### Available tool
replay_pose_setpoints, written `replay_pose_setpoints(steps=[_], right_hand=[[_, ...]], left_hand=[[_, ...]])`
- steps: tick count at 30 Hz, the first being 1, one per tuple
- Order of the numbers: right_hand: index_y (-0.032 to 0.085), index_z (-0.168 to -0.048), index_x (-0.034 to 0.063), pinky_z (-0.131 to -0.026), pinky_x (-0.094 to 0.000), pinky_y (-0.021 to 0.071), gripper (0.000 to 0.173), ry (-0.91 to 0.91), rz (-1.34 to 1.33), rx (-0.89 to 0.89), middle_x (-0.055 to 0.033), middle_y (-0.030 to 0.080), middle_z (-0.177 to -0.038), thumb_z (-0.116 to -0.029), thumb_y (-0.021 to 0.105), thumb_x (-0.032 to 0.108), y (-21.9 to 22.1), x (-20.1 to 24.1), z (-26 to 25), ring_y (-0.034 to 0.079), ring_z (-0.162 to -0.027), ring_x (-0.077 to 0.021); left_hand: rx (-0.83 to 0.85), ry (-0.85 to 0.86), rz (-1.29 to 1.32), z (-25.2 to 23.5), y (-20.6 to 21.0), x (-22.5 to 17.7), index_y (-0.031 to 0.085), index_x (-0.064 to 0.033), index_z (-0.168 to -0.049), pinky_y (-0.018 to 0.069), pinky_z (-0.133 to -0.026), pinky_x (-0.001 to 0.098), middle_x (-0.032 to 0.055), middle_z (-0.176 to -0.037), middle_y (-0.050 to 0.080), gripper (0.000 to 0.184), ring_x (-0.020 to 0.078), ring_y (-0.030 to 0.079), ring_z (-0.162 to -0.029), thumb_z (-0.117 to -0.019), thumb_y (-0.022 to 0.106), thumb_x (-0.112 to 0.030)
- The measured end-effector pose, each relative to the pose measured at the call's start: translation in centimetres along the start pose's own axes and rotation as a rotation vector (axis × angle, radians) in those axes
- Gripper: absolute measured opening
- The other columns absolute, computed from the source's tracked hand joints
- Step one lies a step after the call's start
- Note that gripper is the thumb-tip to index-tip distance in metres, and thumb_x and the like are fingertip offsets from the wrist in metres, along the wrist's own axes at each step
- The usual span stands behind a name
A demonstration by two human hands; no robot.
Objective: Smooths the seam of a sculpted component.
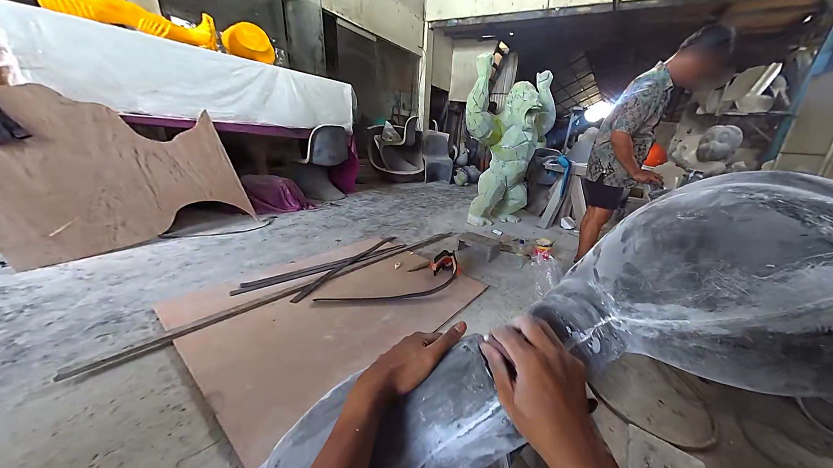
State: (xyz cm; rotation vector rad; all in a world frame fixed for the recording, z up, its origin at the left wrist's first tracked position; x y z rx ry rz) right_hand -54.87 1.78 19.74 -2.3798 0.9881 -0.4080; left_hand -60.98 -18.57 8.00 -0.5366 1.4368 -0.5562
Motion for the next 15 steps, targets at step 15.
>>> replay_pose_setpoints(steps=[15], right_hand=[[0.077,-0.107,0.021,-0.074,-0.0291,0.0617,0.019,-0.022,-0.351,-0.016,-0.001,0.07,-0.106,-0.0927,0.074,0.033,-2.5,-4.6,8.3,0.069,-0.092,-0.0086]], left_hand=[[-0.069,-0.006,0.0,0.8,-0.2,0.1,0.076,-0.0184,-0.097,0.0563,-0.082,0.0522,0.0064,-0.089,0.073,0.089,0.0197,0.071,-0.089,-0.0883,0.023,-0.089]])
Point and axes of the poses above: each hand's wrist, its own z-axis away from the middle knuckle, its own y-axis out of the palm, x = y × z, the point moved 10 cm from there along -z, towards the middle knuckle
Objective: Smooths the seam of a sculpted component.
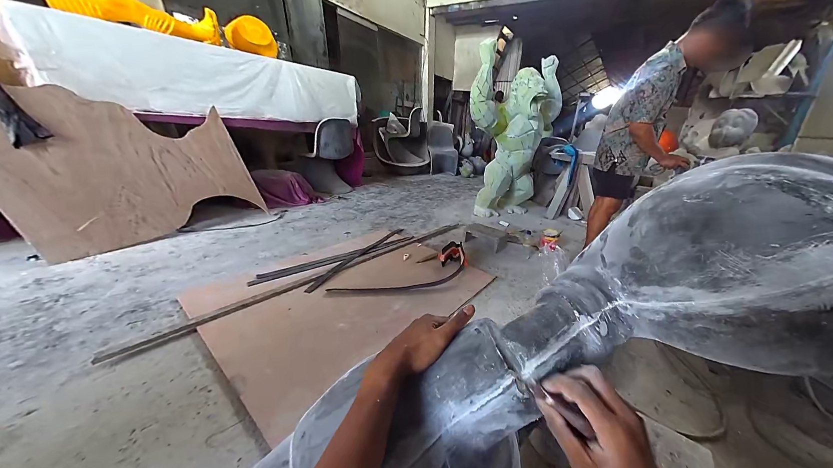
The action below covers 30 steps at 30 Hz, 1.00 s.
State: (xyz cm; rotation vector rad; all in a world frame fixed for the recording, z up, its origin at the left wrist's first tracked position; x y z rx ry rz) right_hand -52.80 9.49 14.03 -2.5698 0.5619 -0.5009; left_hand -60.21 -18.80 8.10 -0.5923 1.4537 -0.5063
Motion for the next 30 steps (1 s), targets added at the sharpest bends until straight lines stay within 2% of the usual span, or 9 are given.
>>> replay_pose_setpoints(steps=[3,6,8,12,16,18,22,26,30], right_hand=[[0.073,-0.112,0.0159,-0.084,-0.0308,0.0623,0.021,-0.082,-0.104,0.173,-0.0035,0.071,-0.114,-0.0959,0.072,0.03,-2.4,0.4,-0.9,0.069,-0.103,-0.011],[0.07,-0.123,0.0175,-0.078,-0.0295,0.0592,0.033,-0.302,-0.046,0.256,-0.0007,0.074,-0.099,-0.0977,0.068,0.039,-2.1,3.9,-5.0,0.068,-0.091,-0.0108],[0.069,-0.129,0.0196,-0.081,-0.0319,0.0566,0.037,-0.489,0.089,0.311,0.0001,0.073,-0.097,-0.0999,0.064,0.042,-0.1,6.0,-5.9,0.067,-0.091,-0.0138],[0.068,-0.121,0.0241,-0.102,-0.039,0.0514,0.021,-0.891,0.303,0.274,0.003,0.073,-0.109,-0.1046,0.056,0.026,1.9,8.3,-4.7,0.068,-0.108,-0.0147],[0.068,-0.122,0.0238,-0.108,-0.0449,0.0463,0.024,-1.062,0.302,0.27,0.0054,0.072,-0.12,-0.1053,0.052,0.018,2.1,7.9,-2.6,0.064,-0.119,-0.0164],[0.067,-0.123,0.0233,-0.107,-0.045,0.047,0.024,-1.063,0.318,0.311,0.0049,0.071,-0.122,-0.1052,0.052,0.018,2.5,7.8,-2.2,0.063,-0.119,-0.0166],[0.067,-0.12,0.0193,-0.084,-0.0364,0.0548,0.021,-1.086,0.351,0.354,-0.0013,0.072,-0.115,-0.105,0.052,0.018,4.0,9.4,-3.1,0.068,-0.102,-0.019],[0.065,-0.122,0.0186,-0.085,-0.0353,0.0553,0.022,-1.147,0.376,0.465,-0.0005,0.071,-0.117,-0.1063,0.05,0.018,3.5,8.7,-3.4,0.067,-0.105,-0.0184],[0.069,-0.113,0.0182,-0.085,-0.0332,0.0561,0.02,-1.175,0.296,0.411,0.0023,0.074,-0.114,-0.1058,0.051,0.02,5.1,10.4,-1.6,0.069,-0.105,-0.0154]], left_hand=[[-0.022,-0.032,-0.015,-0.2,0.0,0.7,0.076,-0.0182,-0.097,0.0556,-0.083,0.0563,0.0085,-0.091,0.073,0.092,0.023,0.071,-0.091,-0.0854,0.023,-0.092],[-0.033,-0.045,-0.025,-0.2,-0.2,0.7,0.077,-0.0194,-0.098,0.0538,-0.083,0.0606,0.009,-0.093,0.073,0.094,0.0254,0.071,-0.094,-0.0838,0.021,-0.094],[-0.037,-0.046,-0.03,0.1,-0.1,0.4,0.077,-0.0191,-0.098,0.0533,-0.084,0.0621,0.0097,-0.093,0.074,0.094,0.0264,0.071,-0.095,-0.0843,0.021,-0.093],[-0.043,-0.037,-0.023,0.5,-0.2,0.0,0.076,-0.0192,-0.101,0.0518,-0.085,0.0637,0.0106,-0.096,0.073,0.095,0.0286,0.07,-0.098,-0.0832,0.021,-0.094],[-0.051,-0.042,-0.007,0.5,-0.3,0.1,0.077,-0.0214,-0.108,0.051,-0.088,0.0666,0.0111,-0.103,0.074,0.096,0.0299,0.07,-0.103,-0.0815,0.023,-0.096],[-0.055,-0.05,-0.011,0.8,-0.4,-0.1,0.077,-0.0196,-0.108,0.0504,-0.088,0.0672,0.0127,-0.104,0.074,0.095,0.0317,0.07,-0.104,-0.0826,0.024,-0.095],[-0.025,-0.073,0.0,0.8,-0.8,0.2,0.076,-0.0173,-0.113,0.0491,-0.091,0.069,0.0147,-0.11,0.073,0.096,0.0335,0.069,-0.109,-0.0837,0.026,-0.094],[-0.006,-0.054,0.011,-0.9,-0.4,0.8,0.077,-0.017,-0.106,0.0515,-0.089,0.0665,0.0131,-0.103,0.074,0.099,0.0306,0.07,-0.103,-0.0807,0.024,-0.096],[-0.019,-0.067,-0.006,-0.2,-0.4,0.5,0.077,-0.0215,-0.109,0.052,-0.088,0.0669,0.0105,-0.106,0.075,0.098,0.0295,0.07,-0.105,-0.0787,0.023,-0.098]])
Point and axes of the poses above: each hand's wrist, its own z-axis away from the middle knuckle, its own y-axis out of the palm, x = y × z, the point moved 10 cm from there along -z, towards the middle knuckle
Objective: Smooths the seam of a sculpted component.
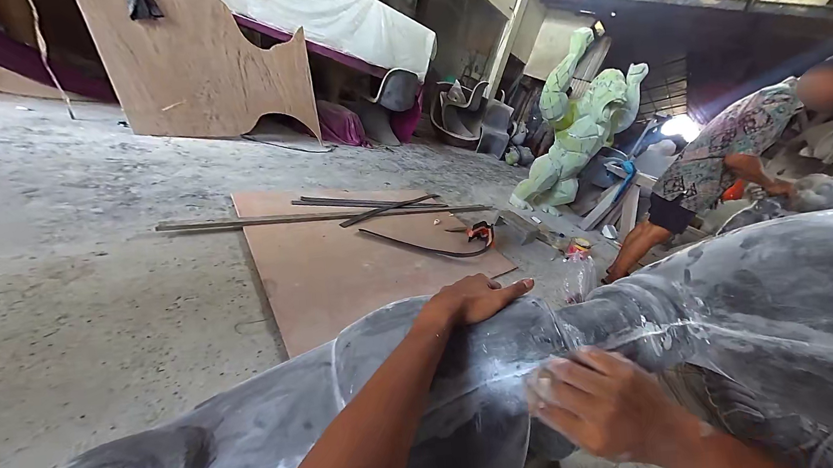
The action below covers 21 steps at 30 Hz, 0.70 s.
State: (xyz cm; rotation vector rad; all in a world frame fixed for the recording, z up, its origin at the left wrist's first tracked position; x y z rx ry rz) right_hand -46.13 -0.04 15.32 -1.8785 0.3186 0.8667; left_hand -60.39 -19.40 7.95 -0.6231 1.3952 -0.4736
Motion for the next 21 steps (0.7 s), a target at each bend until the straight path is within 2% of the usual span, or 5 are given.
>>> replay_pose_setpoints(steps=[4,10,14,19,21], right_hand=[[0.069,-0.113,0.0188,-0.083,-0.0337,0.0546,0.019,0.028,0.036,0.01,0.0022,0.073,-0.114,-0.1063,0.05,0.021,-0.3,-0.3,-0.1,0.068,-0.104,-0.0161],[0.07,-0.111,0.0179,-0.079,-0.0326,0.0548,0.019,0.036,0.057,-0.02,0.003,0.074,-0.113,-0.1051,0.052,0.02,-0.5,0.3,0.1,0.068,-0.101,-0.0156],[0.068,-0.114,0.0186,-0.08,-0.033,0.0545,0.019,0.045,0.05,0.006,0.0021,0.073,-0.111,-0.1064,0.051,0.022,-1.6,-0.9,1.4,0.068,-0.1,-0.0163],[0.069,-0.11,0.0177,-0.078,-0.0326,0.0539,0.019,0.049,0.026,-0.01,0.003,0.073,-0.111,-0.1052,0.051,0.019,-0.3,1.6,-0.4,0.067,-0.1,-0.0157],[0.068,-0.109,0.0176,-0.077,-0.0334,0.0533,0.018,0.032,0.017,0.008,0.0018,0.072,-0.109,-0.1061,0.05,0.019,-0.7,0.8,-0.3,0.066,-0.099,-0.017]], left_hand=[[-0.016,0.025,0.009,0.5,-0.3,-0.5,0.077,-0.019,-0.105,0.0519,-0.085,0.0661,0.0114,-0.1,0.074,0.094,0.0294,0.071,-0.1,-0.083,0.025,-0.094],[0.018,-0.009,-0.021,0.0,0.6,-0.4,0.076,-0.0223,-0.113,0.052,-0.089,0.0664,0.0102,-0.109,0.074,0.099,0.0288,0.07,-0.107,-0.0776,0.023,-0.099],[-0.03,0.003,-0.015,1.0,0.2,-0.9,0.076,-0.021,-0.106,0.0525,-0.084,0.0666,0.0108,-0.102,0.074,0.096,0.0296,0.071,-0.101,-0.0795,0.024,-0.097],[0.016,-0.018,-0.034,1.0,0.9,-1.2,0.075,-0.0214,-0.115,0.051,-0.09,0.0682,0.0126,-0.113,0.073,0.099,0.0321,0.068,-0.111,-0.0789,0.024,-0.098],[-0.015,0.0,-0.028,1.3,0.4,-1.4,0.076,-0.0197,-0.11,0.0511,-0.087,0.0683,0.0131,-0.107,0.073,0.097,0.0326,0.069,-0.105,-0.0807,0.024,-0.096]])
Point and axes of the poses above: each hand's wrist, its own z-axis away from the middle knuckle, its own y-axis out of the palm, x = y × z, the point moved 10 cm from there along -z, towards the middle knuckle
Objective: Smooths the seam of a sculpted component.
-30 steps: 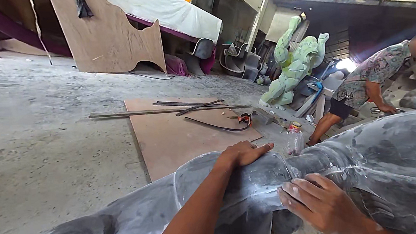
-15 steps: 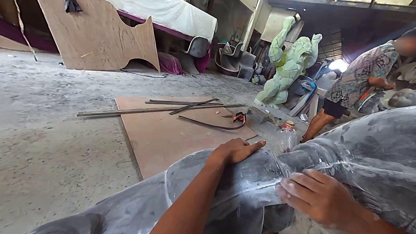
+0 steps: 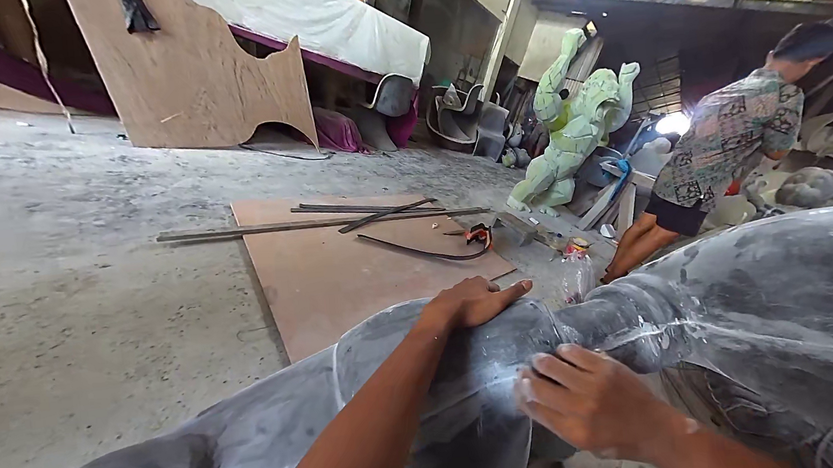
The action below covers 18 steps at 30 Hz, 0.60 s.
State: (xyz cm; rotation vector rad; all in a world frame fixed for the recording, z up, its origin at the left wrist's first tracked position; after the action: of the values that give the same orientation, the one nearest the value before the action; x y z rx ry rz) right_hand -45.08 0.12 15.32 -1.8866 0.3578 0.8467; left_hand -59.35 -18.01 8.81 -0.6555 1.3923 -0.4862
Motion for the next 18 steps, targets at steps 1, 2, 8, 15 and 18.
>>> replay_pose_setpoints(steps=[1,2,8,15,18], right_hand=[[0.068,-0.111,0.0182,-0.078,-0.0339,0.0544,0.018,0.006,0.008,0.005,0.0019,0.072,-0.109,-0.1064,0.05,0.021,-0.6,-0.9,0.7,0.067,-0.098,-0.0172],[0.068,-0.112,0.0182,-0.079,-0.0339,0.0543,0.019,0.015,0.025,0.004,0.002,0.072,-0.109,-0.1064,0.051,0.022,-1.1,-1.7,1.4,0.067,-0.098,-0.0172],[0.069,-0.108,0.0172,-0.078,-0.0335,0.053,0.019,0.01,0.032,0.006,0.0021,0.072,-0.109,-0.1057,0.05,0.017,-0.1,-0.2,-0.1,0.066,-0.1,-0.0168],[0.069,-0.108,0.0175,-0.076,-0.0334,0.0548,0.02,0.027,0.024,0.018,0.0016,0.072,-0.109,-0.1051,0.05,0.016,-0.3,-0.3,0.0,0.067,-0.098,-0.0173],[0.069,-0.108,0.0165,-0.078,-0.035,0.0553,0.019,0.014,-0.015,0.059,0.0004,0.072,-0.109,-0.1061,0.05,0.017,-0.7,-1.5,0.3,0.067,-0.098,-0.019]], left_hand=[[-0.017,0.0,0.004,0.2,-0.3,0.0,0.076,-0.0194,-0.108,0.0512,-0.087,0.068,0.0129,-0.105,0.074,0.096,0.0323,0.07,-0.104,-0.0809,0.024,-0.096],[-0.022,-0.006,0.004,0.3,-0.4,0.0,0.076,-0.0197,-0.109,0.051,-0.087,0.068,0.0125,-0.106,0.074,0.097,0.032,0.07,-0.104,-0.0806,0.024,-0.096],[-0.012,0.013,0.007,0.1,-0.2,-0.1,0.076,-0.018,-0.108,0.0522,-0.086,0.0664,0.0132,-0.103,0.074,0.097,0.0319,0.07,-0.102,-0.0827,0.023,-0.094],[-0.021,0.034,0.015,-0.4,0.1,0.2,0.076,-0.0183,-0.101,0.0536,-0.083,0.0636,0.0116,-0.096,0.073,0.096,0.0295,0.071,-0.096,-0.0813,0.023,-0.095],[-0.03,0.049,0.013,-0.5,-0.3,0.6,0.075,-0.0169,-0.097,0.0544,-0.079,0.0614,0.0116,-0.089,0.072,0.096,0.0287,0.071,-0.09,-0.0819,0.021,-0.094]])
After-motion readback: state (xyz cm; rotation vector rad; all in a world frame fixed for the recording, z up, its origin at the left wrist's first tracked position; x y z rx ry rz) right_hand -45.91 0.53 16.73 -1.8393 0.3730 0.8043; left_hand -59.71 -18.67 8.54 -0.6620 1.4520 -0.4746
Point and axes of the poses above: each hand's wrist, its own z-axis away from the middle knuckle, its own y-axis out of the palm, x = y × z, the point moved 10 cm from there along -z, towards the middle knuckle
